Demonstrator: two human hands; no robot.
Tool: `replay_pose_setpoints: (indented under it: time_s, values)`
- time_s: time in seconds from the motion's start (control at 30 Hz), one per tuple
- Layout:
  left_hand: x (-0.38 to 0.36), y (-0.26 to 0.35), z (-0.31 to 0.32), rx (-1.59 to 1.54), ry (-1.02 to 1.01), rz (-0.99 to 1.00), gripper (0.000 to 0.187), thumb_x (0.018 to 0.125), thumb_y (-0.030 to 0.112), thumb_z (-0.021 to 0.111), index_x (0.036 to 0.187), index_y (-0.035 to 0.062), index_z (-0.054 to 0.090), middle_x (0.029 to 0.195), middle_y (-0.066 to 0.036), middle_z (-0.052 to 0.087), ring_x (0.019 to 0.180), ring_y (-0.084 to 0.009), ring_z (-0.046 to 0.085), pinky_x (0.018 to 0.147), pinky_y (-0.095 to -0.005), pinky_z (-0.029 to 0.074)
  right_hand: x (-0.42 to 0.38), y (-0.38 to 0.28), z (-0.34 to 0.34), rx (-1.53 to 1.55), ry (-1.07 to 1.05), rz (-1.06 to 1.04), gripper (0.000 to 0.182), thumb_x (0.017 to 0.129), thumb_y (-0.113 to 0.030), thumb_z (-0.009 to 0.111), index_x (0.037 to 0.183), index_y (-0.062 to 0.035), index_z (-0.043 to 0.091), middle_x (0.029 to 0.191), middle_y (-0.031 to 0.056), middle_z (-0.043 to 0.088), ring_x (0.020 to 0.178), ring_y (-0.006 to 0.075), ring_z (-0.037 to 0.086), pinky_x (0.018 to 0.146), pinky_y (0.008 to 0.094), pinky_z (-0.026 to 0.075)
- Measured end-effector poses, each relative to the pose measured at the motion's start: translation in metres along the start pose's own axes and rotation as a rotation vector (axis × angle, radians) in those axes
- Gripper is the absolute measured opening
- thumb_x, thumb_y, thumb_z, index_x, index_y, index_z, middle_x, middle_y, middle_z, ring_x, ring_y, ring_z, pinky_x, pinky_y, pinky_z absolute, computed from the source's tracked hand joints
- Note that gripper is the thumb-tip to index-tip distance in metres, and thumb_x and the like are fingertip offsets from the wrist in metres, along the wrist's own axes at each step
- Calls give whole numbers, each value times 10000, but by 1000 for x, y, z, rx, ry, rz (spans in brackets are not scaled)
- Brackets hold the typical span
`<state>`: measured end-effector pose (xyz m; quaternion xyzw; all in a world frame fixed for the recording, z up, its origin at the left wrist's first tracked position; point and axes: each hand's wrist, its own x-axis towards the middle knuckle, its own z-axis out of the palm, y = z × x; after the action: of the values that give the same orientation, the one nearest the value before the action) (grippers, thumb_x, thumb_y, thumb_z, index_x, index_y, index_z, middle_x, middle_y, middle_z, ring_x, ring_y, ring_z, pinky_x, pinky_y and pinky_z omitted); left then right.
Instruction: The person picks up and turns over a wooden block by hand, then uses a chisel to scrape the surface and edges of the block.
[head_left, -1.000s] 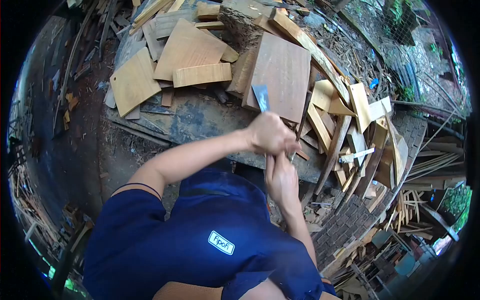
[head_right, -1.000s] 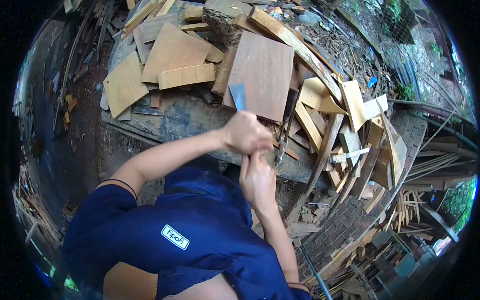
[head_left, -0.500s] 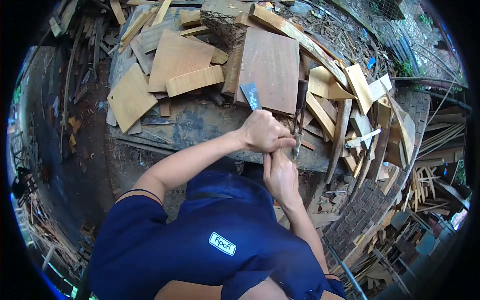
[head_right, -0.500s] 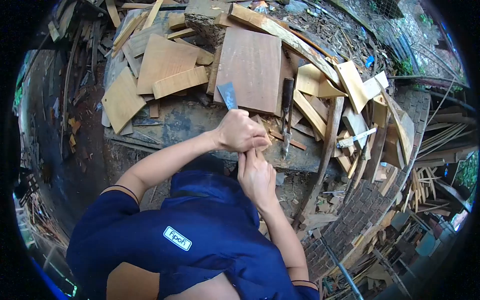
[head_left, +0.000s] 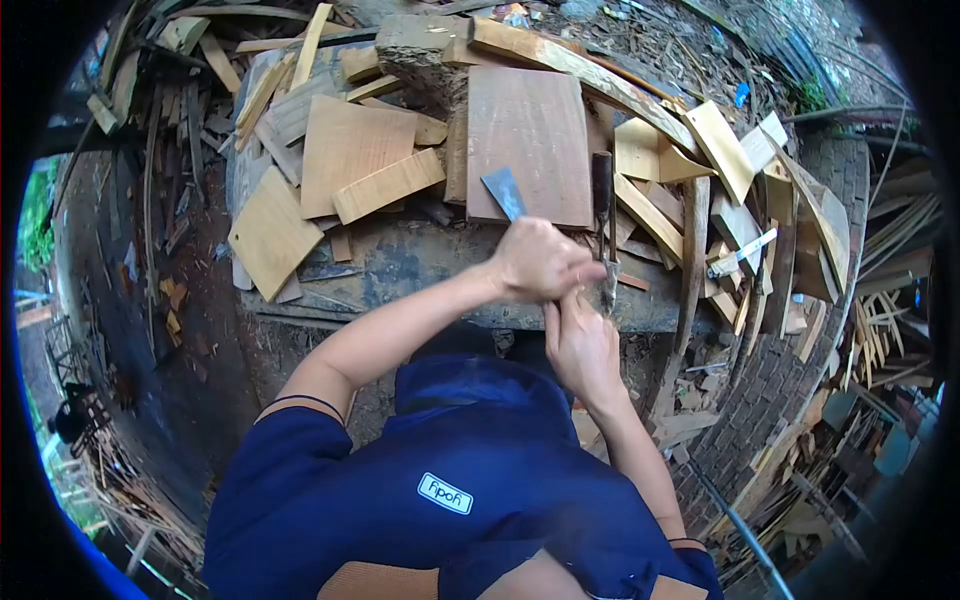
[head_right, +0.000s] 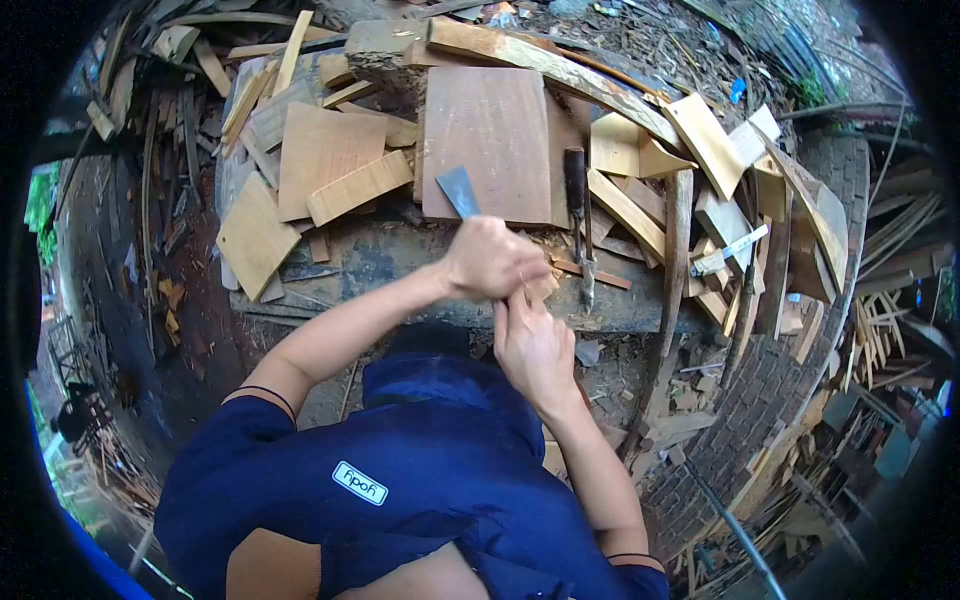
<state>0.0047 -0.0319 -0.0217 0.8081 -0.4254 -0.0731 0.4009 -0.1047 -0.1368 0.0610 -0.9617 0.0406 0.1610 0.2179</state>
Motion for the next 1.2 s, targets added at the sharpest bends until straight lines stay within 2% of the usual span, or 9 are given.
replay_pose_setpoints:
  time_s: [0.1,0.23,0.33,0.43,0.6,0.93,0.97,1.07,1.2]
  values:
    - [33,-64,-4,123,160,83,536,997,513,396,652,210,673,545,-96,590,469,-249,603,438,-379,457,62,-8,8,-27,73,27,278,993,-285,495,1057,-21,556,797,275,660,730,461,649,663,558,521]
    - [64,-90,-31,100,-18,-87,597,1030,516,317,711,185,699,550,-126,592,475,-254,611,444,-389,455,104,-10,-2,11,134,-25,267,987,-272,496,1025,-20,575,747,276,647,692,470,639,658,562,520]
    - [40,-35,-3,93,26,43,402,984,399,435,791,219,737,598,-105,639,565,-268,670,496,-398,500,45,8,-2,48,155,-30,265,968,-269,527,1103,-49,586,751,251,664,646,449,656,623,546,542]
    - [19,20,20,-98,-59,45,496,984,517,425,679,209,664,590,-71,624,513,-276,622,451,-406,452,-10,15,-16,10,8,72,266,967,-259,529,1119,-47,581,776,255,662,656,450,654,635,547,537]
    - [40,8,5,-209,-35,43,554,999,508,405,640,131,592,585,-112,591,556,-342,608,468,-423,434,8,9,-41,-68,-34,124,237,970,-265,527,1040,-48,594,733,244,660,645,437,656,612,531,532]
    - [16,27,35,-12,-86,123,494,949,512,488,633,172,657,569,-81,617,521,-282,628,477,-391,480,-39,39,2,72,63,82,245,954,-252,549,1034,-31,619,783,245,661,671,436,662,610,530,542]
    - [18,25,33,-3,-182,98,423,939,470,512,682,178,679,604,-68,639,539,-275,627,494,-386,480,-30,38,3,53,61,77,244,957,-259,544,1033,-37,614,794,245,665,674,436,664,616,533,544]
    - [42,-31,11,27,29,123,491,985,448,391,737,184,723,642,-100,654,564,-283,646,516,-390,484,36,24,-1,75,137,-25,254,974,-288,501,1041,-55,577,755,249,668,684,436,674,634,549,551]
    - [59,-69,-11,143,18,35,522,1002,462,376,719,159,693,631,-137,640,568,-305,649,529,-411,491,75,18,1,-6,94,-22,262,979,-258,488,970,-17,591,767,264,662,731,447,655,678,554,526]
